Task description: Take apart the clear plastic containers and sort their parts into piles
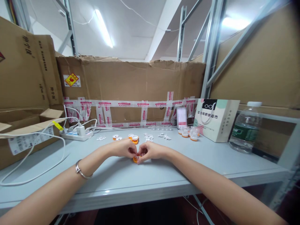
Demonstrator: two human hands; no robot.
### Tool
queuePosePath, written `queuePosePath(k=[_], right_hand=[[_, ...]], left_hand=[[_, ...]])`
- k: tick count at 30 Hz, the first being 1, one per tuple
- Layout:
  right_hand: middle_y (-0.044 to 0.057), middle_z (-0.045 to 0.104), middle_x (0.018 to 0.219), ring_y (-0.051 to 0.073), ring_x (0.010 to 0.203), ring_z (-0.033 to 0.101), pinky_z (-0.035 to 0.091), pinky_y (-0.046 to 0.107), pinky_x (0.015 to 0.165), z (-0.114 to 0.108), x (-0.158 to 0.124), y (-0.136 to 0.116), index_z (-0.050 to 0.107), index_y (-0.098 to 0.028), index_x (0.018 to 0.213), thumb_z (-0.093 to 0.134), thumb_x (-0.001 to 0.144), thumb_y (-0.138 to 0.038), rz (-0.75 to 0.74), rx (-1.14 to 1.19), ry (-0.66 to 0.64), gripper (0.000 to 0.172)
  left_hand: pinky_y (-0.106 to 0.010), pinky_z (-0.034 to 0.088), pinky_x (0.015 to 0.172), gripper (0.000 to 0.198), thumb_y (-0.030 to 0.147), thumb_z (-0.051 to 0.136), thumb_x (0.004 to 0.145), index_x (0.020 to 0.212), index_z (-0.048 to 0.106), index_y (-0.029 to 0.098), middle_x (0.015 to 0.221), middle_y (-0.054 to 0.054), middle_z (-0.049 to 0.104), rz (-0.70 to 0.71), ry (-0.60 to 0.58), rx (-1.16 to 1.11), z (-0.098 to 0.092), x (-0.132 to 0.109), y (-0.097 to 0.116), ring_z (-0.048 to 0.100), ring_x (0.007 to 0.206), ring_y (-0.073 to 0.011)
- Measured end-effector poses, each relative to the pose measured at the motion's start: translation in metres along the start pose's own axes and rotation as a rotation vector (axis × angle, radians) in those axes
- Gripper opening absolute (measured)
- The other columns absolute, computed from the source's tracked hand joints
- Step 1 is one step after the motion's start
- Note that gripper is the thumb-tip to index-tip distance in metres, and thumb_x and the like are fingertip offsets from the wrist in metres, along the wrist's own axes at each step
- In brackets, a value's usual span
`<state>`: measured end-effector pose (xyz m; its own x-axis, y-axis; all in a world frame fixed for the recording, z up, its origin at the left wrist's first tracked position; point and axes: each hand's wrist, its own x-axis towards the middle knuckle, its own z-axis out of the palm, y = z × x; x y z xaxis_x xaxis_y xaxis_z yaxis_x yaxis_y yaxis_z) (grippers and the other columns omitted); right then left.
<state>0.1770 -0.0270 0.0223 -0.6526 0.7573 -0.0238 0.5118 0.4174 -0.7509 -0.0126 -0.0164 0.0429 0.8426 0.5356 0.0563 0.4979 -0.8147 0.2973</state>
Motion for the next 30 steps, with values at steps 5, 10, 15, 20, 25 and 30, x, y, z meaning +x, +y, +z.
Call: queuePosePath(k=[5, 10, 15, 20, 25, 30], right_hand=[[-0.002, 0.056, 0.068, 0.009, 0.061, 0.046, 0.033, 0.02, 0.052, 0.001, -0.001, -0.001, 0.061, -0.015, 0.076, 0.074, 0.053, -0.046, 0.028, -0.018, 0.012, 0.041], [-0.001, 0.057, 0.072, 0.01, 0.064, 0.048, 0.035, 0.02, 0.054, 0.002, -0.002, -0.004, 0.064, -0.015, 0.084, 0.072, 0.057, -0.047, 0.036, -0.041, 0.016, 0.042], [-0.002, 0.054, 0.069, 0.009, 0.061, 0.046, 0.034, 0.02, 0.053, 0.001, -0.001, -0.003, 0.065, -0.016, 0.088, 0.07, 0.06, -0.048, 0.002, -0.047, 0.006, 0.043], [-0.002, 0.052, 0.069, 0.009, 0.061, 0.046, 0.034, 0.02, 0.053, 0.001, -0.001, -0.002, 0.064, -0.016, 0.091, 0.068, 0.062, -0.048, -0.015, -0.05, 0.005, 0.043], [-0.002, 0.051, 0.068, 0.008, 0.06, 0.045, 0.034, 0.02, 0.053, 0.002, -0.001, -0.001, 0.064, -0.016, 0.096, 0.067, 0.065, -0.044, -0.033, -0.04, -0.006, 0.043], [-0.002, 0.052, 0.068, 0.008, 0.06, 0.045, 0.035, 0.02, 0.053, 0.001, 0.0, -0.002, 0.063, -0.015, 0.099, 0.072, 0.06, -0.043, -0.02, -0.026, 0.004, 0.049]], left_hand=[[-0.017, 0.038, 0.057, 0.014, 0.019, 0.054, 0.07, 0.073, 0.066, 0.013, 0.067, -0.001, 0.065, 0.024, 0.146, 0.019, -0.022, -0.009, -0.005, 0.053, 0.059, -0.0089], [-0.018, 0.037, 0.056, 0.014, 0.023, 0.052, 0.069, 0.071, 0.064, 0.015, 0.063, 0.0, 0.062, -0.136, 0.26, 0.152, -0.049, -0.053, -0.035, 0.052, 0.058, -0.0095], [-0.021, 0.034, 0.059, 0.013, 0.019, 0.049, 0.069, 0.067, 0.061, 0.016, 0.067, -0.001, 0.061, -0.285, 0.191, 0.301, -0.033, -0.093, -0.066, 0.051, 0.061, -0.0116], [-0.022, 0.033, 0.063, 0.016, 0.021, 0.046, 0.075, 0.068, 0.059, 0.016, 0.072, -0.002, 0.06, -0.292, 0.242, 0.336, -0.013, -0.095, -0.08, 0.05, 0.065, -0.0131], [-0.025, 0.036, 0.066, 0.024, 0.026, 0.042, 0.082, 0.075, 0.063, 0.017, 0.079, -0.006, 0.063, -0.271, 0.189, 0.36, -0.014, -0.087, -0.071, 0.055, 0.072, -0.0169], [-0.024, 0.038, 0.07, 0.027, 0.036, 0.042, 0.085, 0.083, 0.063, 0.019, 0.083, -0.002, 0.064, -0.155, 0.296, 0.227, -0.017, -0.066, -0.021, 0.055, 0.075, -0.0147]])
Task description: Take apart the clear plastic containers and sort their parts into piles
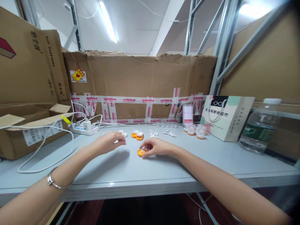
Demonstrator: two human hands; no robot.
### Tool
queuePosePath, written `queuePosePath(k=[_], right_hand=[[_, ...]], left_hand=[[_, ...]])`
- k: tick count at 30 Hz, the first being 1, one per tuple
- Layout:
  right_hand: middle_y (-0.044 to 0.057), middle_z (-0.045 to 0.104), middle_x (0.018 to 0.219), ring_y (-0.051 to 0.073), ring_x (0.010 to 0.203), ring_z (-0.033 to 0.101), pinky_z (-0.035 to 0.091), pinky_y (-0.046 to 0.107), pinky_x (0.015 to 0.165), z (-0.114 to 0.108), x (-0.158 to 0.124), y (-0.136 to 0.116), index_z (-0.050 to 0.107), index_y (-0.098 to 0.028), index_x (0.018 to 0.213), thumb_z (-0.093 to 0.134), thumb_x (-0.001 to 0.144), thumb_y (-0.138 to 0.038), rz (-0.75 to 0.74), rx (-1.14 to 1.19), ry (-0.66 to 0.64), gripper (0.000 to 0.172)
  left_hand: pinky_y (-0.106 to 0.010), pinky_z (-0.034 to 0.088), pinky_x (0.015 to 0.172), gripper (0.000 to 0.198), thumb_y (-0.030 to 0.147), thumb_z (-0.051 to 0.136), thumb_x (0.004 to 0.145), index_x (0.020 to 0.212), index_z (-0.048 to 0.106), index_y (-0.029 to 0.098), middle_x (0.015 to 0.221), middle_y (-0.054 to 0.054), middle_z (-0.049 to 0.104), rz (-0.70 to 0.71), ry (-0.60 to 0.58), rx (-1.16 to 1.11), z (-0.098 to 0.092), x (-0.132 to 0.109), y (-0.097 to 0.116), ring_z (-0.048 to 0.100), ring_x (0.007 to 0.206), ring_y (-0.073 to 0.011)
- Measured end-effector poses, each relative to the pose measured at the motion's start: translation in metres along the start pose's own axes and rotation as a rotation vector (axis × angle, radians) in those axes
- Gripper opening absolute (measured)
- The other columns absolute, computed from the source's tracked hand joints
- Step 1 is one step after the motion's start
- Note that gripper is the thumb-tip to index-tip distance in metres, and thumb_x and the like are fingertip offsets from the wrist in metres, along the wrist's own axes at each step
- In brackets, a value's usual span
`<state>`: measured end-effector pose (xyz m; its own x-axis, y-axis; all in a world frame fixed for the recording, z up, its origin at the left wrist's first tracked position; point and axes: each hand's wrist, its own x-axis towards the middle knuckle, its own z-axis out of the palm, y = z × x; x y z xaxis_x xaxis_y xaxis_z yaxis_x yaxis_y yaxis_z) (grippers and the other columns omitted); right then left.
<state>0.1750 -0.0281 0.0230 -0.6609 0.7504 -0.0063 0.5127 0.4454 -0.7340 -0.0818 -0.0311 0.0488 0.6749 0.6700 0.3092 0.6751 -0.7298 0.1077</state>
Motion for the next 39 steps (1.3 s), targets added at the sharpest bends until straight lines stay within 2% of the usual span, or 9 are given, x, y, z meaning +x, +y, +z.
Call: queuePosePath(k=[3, 6, 11, 20, 27, 31, 39], right_hand=[[-0.001, 0.055, 0.071, 0.009, 0.062, 0.048, 0.036, 0.02, 0.054, -0.002, -0.001, -0.001, 0.061, -0.015, 0.101, 0.071, 0.06, -0.045, -0.001, 0.013, 0.027, 0.052], [0.0, 0.059, 0.072, 0.01, 0.062, 0.049, 0.036, 0.02, 0.054, -0.004, -0.002, 0.0, 0.062, -0.015, 0.097, 0.064, 0.069, -0.044, -0.057, 0.012, 0.03, 0.04], [0.001, 0.061, 0.071, 0.011, 0.064, 0.05, 0.038, 0.021, 0.057, -0.001, 0.001, 0.004, 0.065, -0.014, 0.083, 0.062, 0.071, -0.036, -0.108, 0.001, 0.028, 0.024], [0.0, 0.061, 0.07, 0.012, 0.064, 0.052, 0.037, 0.021, 0.055, -0.004, 0.007, -0.01, 0.065, -0.014, 0.078, 0.063, 0.069, -0.027, -0.053, -0.198, 0.016, 0.016], [0.0, 0.06, 0.07, 0.012, 0.064, 0.055, 0.039, 0.02, 0.055, -0.008, 0.01, -0.013, 0.06, -0.015, 0.078, 0.064, 0.068, -0.027, 0.007, -0.211, -0.106, 0.016], [-0.001, 0.06, 0.069, 0.011, 0.064, 0.054, 0.038, 0.02, 0.054, -0.01, 0.011, -0.011, 0.058, -0.015, 0.077, 0.066, 0.067, -0.028, 0.049, -0.211, -0.107, 0.018], [-0.003, 0.058, 0.062, 0.009, 0.061, 0.053, 0.039, 0.019, 0.056, -0.011, 0.009, -0.005, 0.06, -0.014, 0.072, 0.073, 0.058, -0.034, 0.087, 0.039, -0.094, 0.027]], left_hand=[[-0.024, 0.039, 0.068, 0.034, 0.049, 0.055, 0.075, 0.089, 0.061, 0.019, 0.085, -0.003, 0.063, -0.008, -0.045, -0.104, 0.007, 0.013, 0.03, 0.055, 0.077, -0.0163], [-0.024, 0.039, 0.064, 0.048, 0.056, 0.063, 0.063, 0.089, 0.06, 0.017, 0.087, -0.004, 0.061, -0.03, -0.101, -0.183, 0.023, 0.024, 0.041, 0.054, 0.077, -0.018], [-0.023, 0.037, 0.06, 0.042, 0.056, 0.062, 0.065, 0.076, 0.058, 0.016, 0.077, -0.002, 0.06, -0.011, -0.081, -0.317, 0.044, 0.031, 0.036, 0.052, 0.07, -0.0155], [-0.023, 0.037, 0.055, 0.043, 0.054, 0.066, 0.061, 0.077, 0.057, 0.016, 0.074, -0.001, 0.059, -0.092, -0.061, -0.489, 0.053, 0.028, 0.033, 0.05, 0.064, -0.013], [-0.022, 0.037, 0.056, 0.041, 0.051, 0.067, 0.062, 0.081, 0.058, 0.015, 0.077, -0.001, 0.06, -0.075, -0.102, -0.541, 0.051, 0.029, 0.036, 0.051, 0.066, -0.0128], [-0.022, 0.037, 0.057, 0.041, 0.051, 0.066, 0.063, 0.083, 0.059, 0.016, 0.078, -0.001, 0.06, -0.068, -0.118, -0.552, 0.05, 0.03, 0.037, 0.051, 0.067, -0.0127], [-0.022, 0.038, 0.059, 0.039, 0.05, 0.063, 0.066, 0.087, 0.063, 0.017, 0.082, -0.002, 0.06, -0.045, -0.092, -0.526, 0.049, 0.027, 0.038, 0.051, 0.07, -0.013]])
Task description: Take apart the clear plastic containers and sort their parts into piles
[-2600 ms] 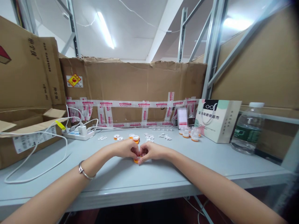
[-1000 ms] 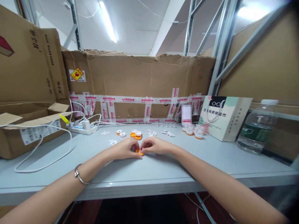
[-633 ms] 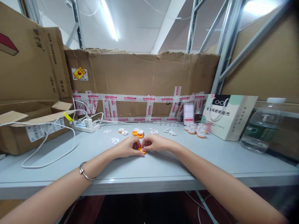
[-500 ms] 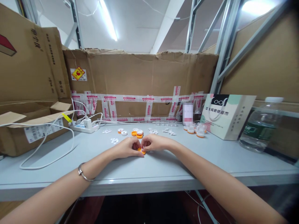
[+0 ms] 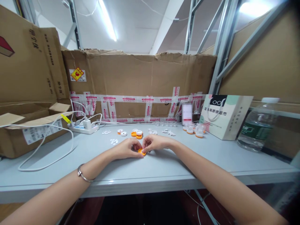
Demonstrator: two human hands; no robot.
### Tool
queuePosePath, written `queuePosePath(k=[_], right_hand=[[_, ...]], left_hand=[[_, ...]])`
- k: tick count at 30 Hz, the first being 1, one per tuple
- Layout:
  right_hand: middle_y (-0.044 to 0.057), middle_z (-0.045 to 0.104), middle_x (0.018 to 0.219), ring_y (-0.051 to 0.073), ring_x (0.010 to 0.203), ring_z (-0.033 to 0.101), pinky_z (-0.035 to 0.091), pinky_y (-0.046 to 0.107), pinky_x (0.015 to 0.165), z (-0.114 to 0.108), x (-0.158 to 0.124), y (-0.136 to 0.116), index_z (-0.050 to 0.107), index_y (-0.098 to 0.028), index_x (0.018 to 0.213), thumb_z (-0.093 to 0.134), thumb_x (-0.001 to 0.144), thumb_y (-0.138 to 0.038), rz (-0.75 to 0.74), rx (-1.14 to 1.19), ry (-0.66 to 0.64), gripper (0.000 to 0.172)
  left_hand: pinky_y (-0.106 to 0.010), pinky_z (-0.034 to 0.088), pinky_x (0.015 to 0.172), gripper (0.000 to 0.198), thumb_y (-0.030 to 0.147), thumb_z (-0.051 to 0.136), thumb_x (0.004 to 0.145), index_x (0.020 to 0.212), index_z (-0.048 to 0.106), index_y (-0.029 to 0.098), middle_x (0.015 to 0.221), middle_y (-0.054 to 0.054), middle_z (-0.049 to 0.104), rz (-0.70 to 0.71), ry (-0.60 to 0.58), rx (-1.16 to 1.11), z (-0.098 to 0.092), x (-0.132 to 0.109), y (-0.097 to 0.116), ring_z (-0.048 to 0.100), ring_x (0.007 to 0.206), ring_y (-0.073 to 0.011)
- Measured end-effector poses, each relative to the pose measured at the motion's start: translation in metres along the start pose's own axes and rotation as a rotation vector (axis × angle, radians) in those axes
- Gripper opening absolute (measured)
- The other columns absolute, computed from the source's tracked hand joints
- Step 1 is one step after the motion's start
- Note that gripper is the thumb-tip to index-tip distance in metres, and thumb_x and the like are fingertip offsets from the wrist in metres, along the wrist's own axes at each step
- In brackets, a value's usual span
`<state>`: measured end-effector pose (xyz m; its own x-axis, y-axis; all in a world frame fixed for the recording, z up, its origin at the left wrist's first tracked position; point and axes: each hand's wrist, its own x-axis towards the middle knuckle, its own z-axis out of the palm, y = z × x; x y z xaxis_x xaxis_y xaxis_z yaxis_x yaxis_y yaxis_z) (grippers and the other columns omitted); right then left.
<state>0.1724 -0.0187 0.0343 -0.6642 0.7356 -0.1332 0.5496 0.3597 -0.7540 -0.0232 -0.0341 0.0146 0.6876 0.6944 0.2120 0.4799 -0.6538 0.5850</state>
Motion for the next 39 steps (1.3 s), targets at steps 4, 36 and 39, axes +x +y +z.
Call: queuePosePath(k=[4, 36, 39], right_hand=[[-0.002, 0.059, 0.063, 0.009, 0.061, 0.055, 0.043, 0.022, 0.06, 0.0, -0.002, 0.0, 0.061, -0.013, 0.073, 0.072, 0.06, -0.033, -0.002, 0.164, 0.053, 0.026], [0.002, 0.062, 0.072, 0.011, 0.069, 0.056, 0.044, 0.026, 0.068, 0.001, -0.012, -0.012, 0.059, -0.014, 0.076, 0.069, 0.066, -0.034, -0.098, 0.317, 0.332, 0.025], [0.002, 0.061, 0.08, 0.012, 0.074, 0.055, 0.043, 0.025, 0.07, -0.004, -0.02, -0.009, 0.062, -0.016, 0.084, 0.067, 0.067, -0.042, -0.079, 0.131, 0.177, 0.031]], left_hand=[[-0.023, 0.038, 0.061, 0.041, 0.05, 0.065, 0.064, 0.089, 0.064, 0.017, 0.084, -0.003, 0.061, -0.009, 0.011, -0.003, -0.001, 0.001, -0.001, 0.052, 0.073, -0.0139], [-0.021, 0.039, 0.058, 0.028, 0.043, 0.06, 0.065, 0.067, 0.065, 0.016, 0.062, -0.002, 0.062, -0.43, -0.143, 0.078, -0.094, -0.034, -0.048, 0.055, 0.063, -0.0146], [-0.021, 0.039, 0.058, 0.032, 0.046, 0.061, 0.062, 0.067, 0.064, 0.014, 0.061, -0.002, 0.061, -0.461, -0.161, 0.09, -0.088, -0.03, -0.049, 0.054, 0.062, -0.0146]])
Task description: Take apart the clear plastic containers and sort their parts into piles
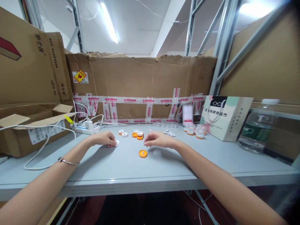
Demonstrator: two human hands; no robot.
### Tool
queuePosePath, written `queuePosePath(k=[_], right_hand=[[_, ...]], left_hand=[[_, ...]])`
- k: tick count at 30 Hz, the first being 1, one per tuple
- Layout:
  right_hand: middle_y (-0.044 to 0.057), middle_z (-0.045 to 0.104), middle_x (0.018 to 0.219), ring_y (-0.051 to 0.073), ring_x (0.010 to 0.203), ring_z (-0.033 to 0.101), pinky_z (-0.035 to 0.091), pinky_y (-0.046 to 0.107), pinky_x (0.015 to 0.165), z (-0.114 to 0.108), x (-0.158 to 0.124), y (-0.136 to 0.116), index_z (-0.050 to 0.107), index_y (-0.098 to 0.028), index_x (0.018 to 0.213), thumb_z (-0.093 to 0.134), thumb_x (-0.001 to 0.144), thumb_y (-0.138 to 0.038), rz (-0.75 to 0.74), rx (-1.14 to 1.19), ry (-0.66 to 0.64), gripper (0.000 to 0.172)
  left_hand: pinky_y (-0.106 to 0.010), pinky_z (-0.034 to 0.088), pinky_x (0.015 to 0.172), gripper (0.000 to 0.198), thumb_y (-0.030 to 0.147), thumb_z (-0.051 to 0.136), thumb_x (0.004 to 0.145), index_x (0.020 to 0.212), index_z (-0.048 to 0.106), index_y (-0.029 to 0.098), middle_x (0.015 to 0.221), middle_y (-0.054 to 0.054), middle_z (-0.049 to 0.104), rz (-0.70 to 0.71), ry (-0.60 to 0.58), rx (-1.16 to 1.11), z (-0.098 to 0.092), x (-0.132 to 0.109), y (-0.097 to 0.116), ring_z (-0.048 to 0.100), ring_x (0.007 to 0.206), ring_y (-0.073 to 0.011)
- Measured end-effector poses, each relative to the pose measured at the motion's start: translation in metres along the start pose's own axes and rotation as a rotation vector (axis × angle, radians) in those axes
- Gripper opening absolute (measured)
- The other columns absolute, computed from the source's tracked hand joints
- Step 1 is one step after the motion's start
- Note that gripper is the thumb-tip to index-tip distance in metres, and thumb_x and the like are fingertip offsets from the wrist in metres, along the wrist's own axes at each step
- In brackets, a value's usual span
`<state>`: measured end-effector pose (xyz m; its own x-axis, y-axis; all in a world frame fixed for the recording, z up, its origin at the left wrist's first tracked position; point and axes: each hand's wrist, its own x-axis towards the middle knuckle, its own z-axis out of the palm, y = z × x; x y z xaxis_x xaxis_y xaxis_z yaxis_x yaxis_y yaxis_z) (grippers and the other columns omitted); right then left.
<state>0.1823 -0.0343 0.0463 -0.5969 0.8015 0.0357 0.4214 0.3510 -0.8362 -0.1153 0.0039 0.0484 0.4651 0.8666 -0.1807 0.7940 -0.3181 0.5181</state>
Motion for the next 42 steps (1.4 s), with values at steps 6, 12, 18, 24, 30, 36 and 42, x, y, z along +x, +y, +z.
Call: queuePosePath(k=[6, 12, 18, 24, 30, 36, 42], right_hand=[[-0.001, 0.057, 0.08, 0.012, 0.071, 0.051, 0.039, 0.023, 0.063, 0.003, 0.0, 0.008, 0.061, -0.022, 0.102, 0.072, 0.057, -0.048, 0.002, -0.236, -0.176, 0.053], [-0.003, 0.052, 0.071, 0.009, 0.064, 0.047, 0.035, 0.021, 0.058, 0.01, 0.006, 0.015, 0.063, -0.018, 0.094, 0.071, 0.06, -0.045, -0.067, -0.207, -0.177, 0.044], [-0.004, 0.052, 0.067, 0.009, 0.063, 0.045, 0.034, 0.02, 0.056, 0.013, 0.008, 0.019, 0.061, -0.015, 0.08, 0.074, 0.055, -0.039, -0.06, -0.149, -0.154, 0.038], [-0.004, 0.05, 0.064, 0.008, 0.06, 0.043, 0.032, 0.02, 0.053, 0.015, 0.009, 0.018, 0.06, -0.013, 0.076, 0.07, 0.06, -0.035, -0.046, -0.154, -0.139, 0.028], [-0.004, 0.048, 0.063, 0.007, 0.058, 0.041, 0.031, 0.02, 0.052, 0.016, 0.01, 0.02, 0.058, -0.013, 0.072, 0.069, 0.061, -0.035, -0.047, -0.166, -0.115, 0.027], [-0.004, 0.048, 0.064, 0.008, 0.059, 0.043, 0.032, 0.02, 0.053, 0.016, 0.013, 0.026, 0.057, -0.013, 0.073, 0.068, 0.061, -0.034, -0.07, -0.155, -0.127, 0.026], [-0.004, 0.047, 0.063, 0.007, 0.059, 0.042, 0.033, 0.02, 0.053, 0.016, 0.013, 0.026, 0.056, -0.013, 0.072, 0.069, 0.06, -0.036, -0.062, -0.162, -0.119, 0.028]], left_hand=[[-0.022, 0.036, 0.056, 0.03, 0.043, 0.056, 0.069, 0.072, 0.063, 0.014, 0.066, -0.002, 0.062, 0.033, 0.252, 0.241, 0.006, -0.002, 0.022, 0.054, 0.062, -0.0151], [-0.021, 0.039, 0.067, 0.014, 0.027, 0.05, 0.08, 0.079, 0.061, 0.018, 0.081, -0.001, 0.063, 0.624, 0.27, 0.347, 0.048, -0.007, 0.083, 0.055, 0.072, -0.0118], [-0.022, 0.036, 0.064, 0.01, 0.021, 0.053, 0.081, 0.08, 0.063, 0.018, 0.08, -0.002, 0.064, 0.725, 0.281, 0.607, 0.068, 0.01, 0.091, 0.056, 0.072, -0.0131], [-0.025, 0.033, 0.063, 0.017, 0.023, 0.047, 0.086, 0.08, 0.061, 0.017, 0.074, -0.002, 0.062, 0.894, 0.406, 0.818, 0.071, 0.016, 0.08, 0.054, 0.071, -0.0136], [-0.027, 0.03, 0.057, 0.022, 0.019, 0.044, 0.087, 0.068, 0.054, 0.014, 0.066, -0.002, 0.058, 0.978, 0.494, 1.008, 0.073, 0.014, 0.081, 0.048, 0.059, -0.0127], [-0.029, 0.032, 0.058, 0.02, 0.009, 0.039, 0.086, 0.073, 0.053, 0.013, 0.071, -0.004, 0.056, 1.071, 0.566, 1.18, 0.074, 0.008, 0.084, 0.047, 0.061, -0.0136], [-0.029, 0.034, 0.059, 0.018, 0.009, 0.04, 0.086, 0.073, 0.052, 0.013, 0.07, -0.004, 0.055, 1.094, 0.588, 1.222, 0.074, 0.007, 0.084, 0.048, 0.061, -0.014]])
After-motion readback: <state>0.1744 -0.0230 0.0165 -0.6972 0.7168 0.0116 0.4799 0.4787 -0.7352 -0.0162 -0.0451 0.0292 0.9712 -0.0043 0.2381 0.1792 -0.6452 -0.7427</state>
